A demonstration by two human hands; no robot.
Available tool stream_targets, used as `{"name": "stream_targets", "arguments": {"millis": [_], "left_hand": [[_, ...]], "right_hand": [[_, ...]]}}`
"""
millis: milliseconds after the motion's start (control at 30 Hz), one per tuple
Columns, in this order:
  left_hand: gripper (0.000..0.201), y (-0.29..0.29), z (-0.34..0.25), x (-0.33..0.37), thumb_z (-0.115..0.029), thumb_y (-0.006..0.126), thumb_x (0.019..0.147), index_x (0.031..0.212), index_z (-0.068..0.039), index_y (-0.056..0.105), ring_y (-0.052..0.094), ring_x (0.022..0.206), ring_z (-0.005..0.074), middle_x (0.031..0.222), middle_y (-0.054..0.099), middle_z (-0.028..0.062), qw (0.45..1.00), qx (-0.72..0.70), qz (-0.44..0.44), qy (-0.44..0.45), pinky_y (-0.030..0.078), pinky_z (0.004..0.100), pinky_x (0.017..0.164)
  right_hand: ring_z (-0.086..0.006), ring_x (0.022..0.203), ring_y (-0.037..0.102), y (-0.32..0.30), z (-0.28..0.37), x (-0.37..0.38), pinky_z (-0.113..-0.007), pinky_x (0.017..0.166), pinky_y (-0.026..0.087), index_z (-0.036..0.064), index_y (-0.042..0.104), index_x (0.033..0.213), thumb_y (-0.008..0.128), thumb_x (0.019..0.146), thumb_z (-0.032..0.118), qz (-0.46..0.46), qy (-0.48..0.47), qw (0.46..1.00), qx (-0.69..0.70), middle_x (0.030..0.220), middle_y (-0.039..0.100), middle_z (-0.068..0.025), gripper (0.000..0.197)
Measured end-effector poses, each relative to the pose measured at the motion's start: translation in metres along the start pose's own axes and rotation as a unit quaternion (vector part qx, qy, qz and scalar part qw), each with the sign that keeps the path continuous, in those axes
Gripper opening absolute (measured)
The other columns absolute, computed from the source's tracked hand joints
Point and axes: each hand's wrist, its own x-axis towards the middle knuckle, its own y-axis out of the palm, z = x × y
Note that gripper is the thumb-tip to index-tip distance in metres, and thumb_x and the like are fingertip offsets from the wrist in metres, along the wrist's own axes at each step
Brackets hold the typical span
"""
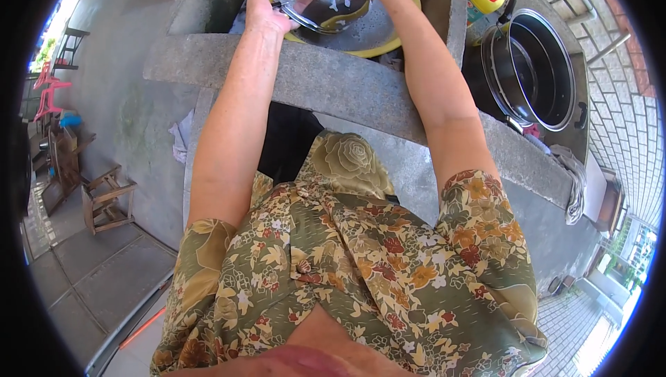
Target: Washing metal lids and pots in a yellow basin at an outdoor concrete sink.
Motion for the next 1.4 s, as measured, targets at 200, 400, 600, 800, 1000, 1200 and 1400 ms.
{"name": "stream_targets", "arguments": {"millis": [200,400,600,800,1000,1200,1400], "left_hand": [[0.039,-0.004,0.001,0.003,-0.037,0.045,0.102,0.115,-0.002,0.059,0.068,0.086,0.0318,0.097,0.068,0.0159,0.993,0.088,0.044,0.072,0.057,0.06,0.076],[0.04,0.009,-0.002,0.01,-0.038,0.047,0.102,0.114,-0.004,0.064,0.068,0.097,0.0298,0.107,0.07,0.0125,0.994,-0.011,0.112,0.017,0.058,0.047,0.085],[0.034,0.012,0.007,-0.009,-0.045,0.058,0.098,0.111,-0.014,0.062,0.065,0.083,0.0182,0.097,0.065,0.0042,0.986,0.089,0.117,0.084,0.056,0.034,0.065],[0.043,0.026,0.027,-0.013,-0.053,0.055,0.098,0.122,-0.017,0.058,0.062,0.082,0.0147,0.101,0.063,0.0033,0.991,0.075,0.101,0.053,0.052,0.029,0.057],[0.052,0.024,0.023,0.0,-0.056,0.056,0.096,0.127,-0.016,0.056,0.064,0.092,0.0172,0.112,0.062,0.0064,0.972,0.184,0.143,0.012,0.056,0.0284,0.067],[0.051,0.016,0.035,0.002,-0.06,0.052,0.096,0.126,-0.019,0.058,0.063,0.097,0.0156,0.11,0.063,0.0025,0.979,0.144,0.137,0.039,0.056,0.0335,0.068],[0.05,0.03,0.032,0.0,-0.061,0.053,0.095,0.123,-0.02,0.058,0.062,0.098,0.0149,0.107,0.062,0.0018,0.97,0.189,0.15,0.021,0.053,0.0294,0.069]], "right_hand": [[-0.0335,0.063,0.071,-0.069,0.065,-0.018,-0.042,0.067,0.06,0.003,0.067,0.11,0.05,0.089,0.015,0.124,0.03,0.989,0.078,0.094,0.07,-0.0251,0.029],[-0.0379,0.095,0.064,-0.098,0.087,-0.02,-0.047,0.084,0.052,0.0036,0.067,0.107,0.062,0.084,0.017,-0.029,-0.212,0.958,-0.192,0.097,0.064,-0.0221,0.026],[-0.0305,0.097,0.058,-0.07,0.147,-0.037,-0.042,0.083,0.048,0.0118,0.074,0.088,0.068,0.078,0.02,-0.235,-0.293,0.926,0.013,0.098,0.06,-0.0115,0.014],[-0.0285,0.097,0.059,-0.1,0.117,-0.044,-0.044,0.081,0.047,0.0204,0.077,0.09,0.066,0.078,0.018,-0.117,-0.251,0.96,-0.046,0.094,0.059,-0.0083,0.015],[-0.0289,0.102,0.055,-0.086,0.138,-0.05,-0.043,0.085,0.045,0.0137,0.072,0.083,0.057,0.085,0.015,-0.21,-0.187,0.947,-0.153,0.099,0.055,-0.0112,0.014],[-0.028,0.104,0.056,-0.11,0.133,-0.063,-0.042,0.087,0.044,0.0158,0.074,0.089,0.058,0.087,0.016,-0.108,-0.238,0.964,-0.054,0.101,0.056,-0.0101,0.016],[-0.0294,0.102,0.057,-0.08,0.123,-0.045,-0.044,0.088,0.044,0.015,0.074,0.099,0.06,0.085,0.018,-0.227,-0.18,0.951,-0.107,0.098,0.058,-0.0109,0.02]]}}
